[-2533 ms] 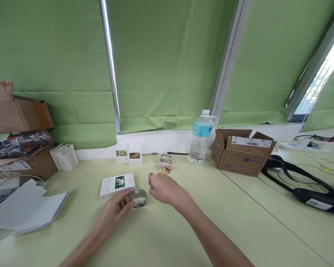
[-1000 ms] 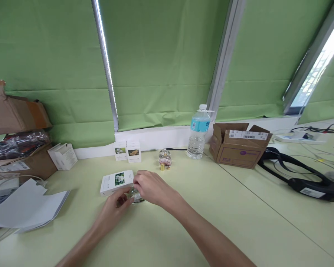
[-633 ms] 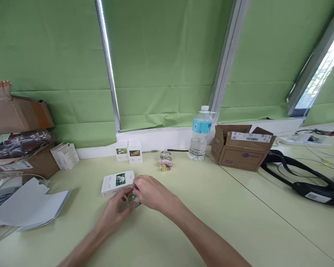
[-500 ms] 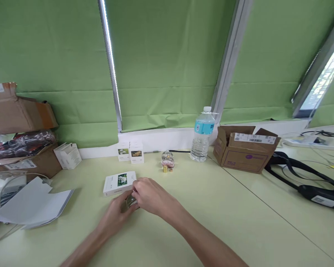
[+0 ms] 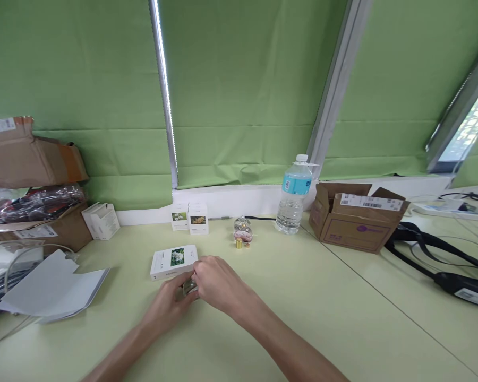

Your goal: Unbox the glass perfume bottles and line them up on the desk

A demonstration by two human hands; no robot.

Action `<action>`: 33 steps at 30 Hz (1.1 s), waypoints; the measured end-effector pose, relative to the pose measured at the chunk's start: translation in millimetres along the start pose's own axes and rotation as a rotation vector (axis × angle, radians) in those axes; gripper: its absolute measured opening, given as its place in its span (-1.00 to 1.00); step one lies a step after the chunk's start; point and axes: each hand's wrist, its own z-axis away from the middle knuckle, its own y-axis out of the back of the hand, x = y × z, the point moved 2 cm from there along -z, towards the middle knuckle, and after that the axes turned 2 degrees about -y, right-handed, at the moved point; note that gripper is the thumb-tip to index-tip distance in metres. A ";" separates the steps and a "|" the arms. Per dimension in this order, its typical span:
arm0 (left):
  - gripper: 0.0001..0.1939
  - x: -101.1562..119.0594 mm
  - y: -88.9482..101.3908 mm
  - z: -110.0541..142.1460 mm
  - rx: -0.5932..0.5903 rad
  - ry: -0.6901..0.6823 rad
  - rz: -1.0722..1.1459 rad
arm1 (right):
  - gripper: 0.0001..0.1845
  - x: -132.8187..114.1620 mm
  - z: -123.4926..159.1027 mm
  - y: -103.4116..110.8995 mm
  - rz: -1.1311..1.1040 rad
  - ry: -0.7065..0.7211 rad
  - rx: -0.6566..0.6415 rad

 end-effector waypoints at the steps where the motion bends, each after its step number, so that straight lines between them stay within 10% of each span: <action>1: -0.71 -0.8 -0.1 -0.1 -0.005 0.000 -0.004 | -0.72 0.3 -0.5 0.0 -0.005 -0.001 0.000; 33: -0.74 -11.4 -2.5 -0.3 -0.035 -0.009 -0.025 | -0.78 -2.9 -1.0 0.4 0.135 0.071 0.018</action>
